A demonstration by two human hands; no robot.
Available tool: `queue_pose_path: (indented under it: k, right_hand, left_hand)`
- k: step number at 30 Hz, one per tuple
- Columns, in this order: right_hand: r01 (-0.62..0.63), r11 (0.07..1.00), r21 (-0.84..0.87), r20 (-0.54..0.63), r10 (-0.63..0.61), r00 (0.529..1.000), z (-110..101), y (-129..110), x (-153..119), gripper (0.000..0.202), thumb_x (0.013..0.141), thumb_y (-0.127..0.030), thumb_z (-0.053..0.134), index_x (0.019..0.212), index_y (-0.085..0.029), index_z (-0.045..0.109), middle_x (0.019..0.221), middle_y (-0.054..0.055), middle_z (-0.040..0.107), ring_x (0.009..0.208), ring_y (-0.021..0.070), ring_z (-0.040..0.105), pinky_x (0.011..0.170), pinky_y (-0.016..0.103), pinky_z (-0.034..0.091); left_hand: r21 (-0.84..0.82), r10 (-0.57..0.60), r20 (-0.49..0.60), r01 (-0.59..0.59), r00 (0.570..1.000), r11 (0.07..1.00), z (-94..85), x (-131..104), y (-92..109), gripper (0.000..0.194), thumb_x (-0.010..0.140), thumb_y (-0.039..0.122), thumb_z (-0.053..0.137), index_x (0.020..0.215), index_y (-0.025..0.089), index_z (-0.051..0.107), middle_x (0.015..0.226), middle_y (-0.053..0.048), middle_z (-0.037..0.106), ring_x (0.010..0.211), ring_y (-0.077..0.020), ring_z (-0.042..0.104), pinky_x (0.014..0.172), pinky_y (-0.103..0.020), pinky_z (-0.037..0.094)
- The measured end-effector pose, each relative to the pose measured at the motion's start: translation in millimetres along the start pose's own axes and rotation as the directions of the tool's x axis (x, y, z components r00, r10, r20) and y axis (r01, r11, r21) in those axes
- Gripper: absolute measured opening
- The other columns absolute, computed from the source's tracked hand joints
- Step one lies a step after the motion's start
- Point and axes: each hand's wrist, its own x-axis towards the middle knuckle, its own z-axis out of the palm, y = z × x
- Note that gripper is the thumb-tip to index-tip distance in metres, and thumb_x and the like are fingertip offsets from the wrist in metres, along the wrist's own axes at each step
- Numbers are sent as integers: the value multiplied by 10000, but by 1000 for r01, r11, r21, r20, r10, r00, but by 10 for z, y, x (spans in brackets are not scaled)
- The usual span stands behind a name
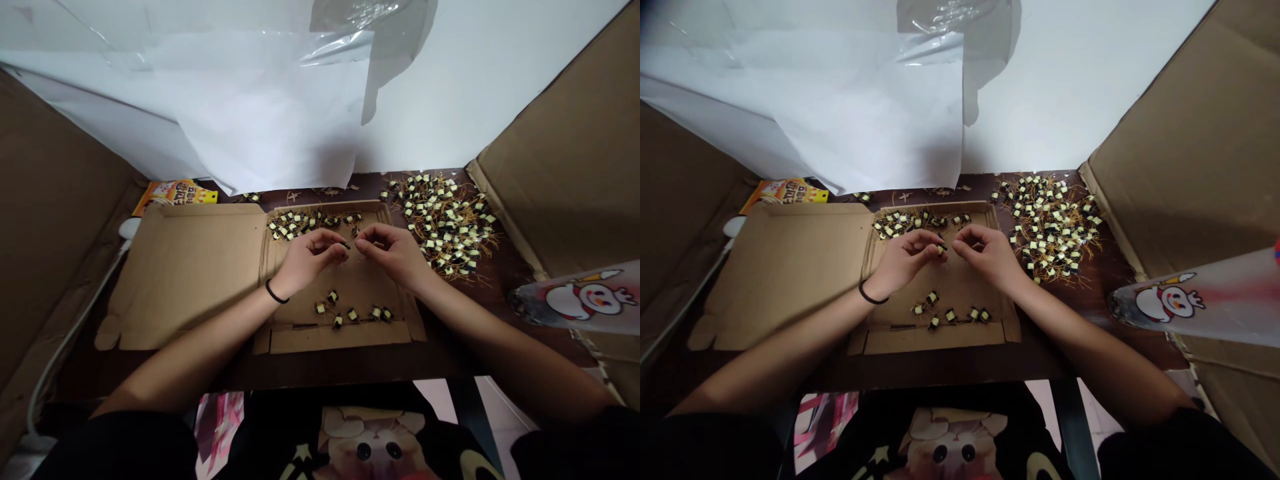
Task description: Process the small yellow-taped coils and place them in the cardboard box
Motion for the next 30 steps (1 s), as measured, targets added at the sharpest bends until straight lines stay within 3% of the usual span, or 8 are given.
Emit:
queue_pose_path:
  k: [6,12,16,25,30]
  right_hand:
    - [200,952,-232,-91,-226,970,6,-35,-56,111,804,-269,610,715,-203,603,680,4,623,609,127,533,570,263,412]
    - [443,803,-398,-61,-505,861,3,-24,-50,122,863,-244,583,754,-225,634,757,33,632,691,156,544,629,302,425]
    - [506,744,-437,-45,-580,814,9,7,-36,115,880,-234,577,793,-237,652,785,44,643,789,182,565,700,325,444]
    - [421,792,-442,14,-464,886,-4,20,-29,166,878,-225,515,725,-213,577,726,37,593,694,165,519,639,298,403]
    - [264,901,-344,14,-277,961,-4,-7,-24,218,854,-279,515,650,-202,526,636,-1,529,591,125,451,572,261,341]
  left_hand:
    - [39,30,0,-30,1000,999,-12,1,-9,326,744,412,699,880,127,620,737,-47,701,682,-155,692,656,-283,563]
    - [37,19,12,-20,1000,999,-10,-1,0,308,738,402,709,860,134,619,700,-30,695,647,-146,688,634,-268,561]
    - [20,19,30,-20,999,1000,-10,1,0,331,720,416,721,853,131,619,698,-28,693,645,-144,686,633,-265,558]
    - [67,34,29,-36,999,997,-21,1,-12,312,740,422,700,848,141,617,697,-33,695,646,-147,682,625,-264,550]
    - [82,41,44,-44,998,996,-22,-2,-10,321,748,437,689,858,143,620,711,-39,700,657,-141,679,630,-261,551]
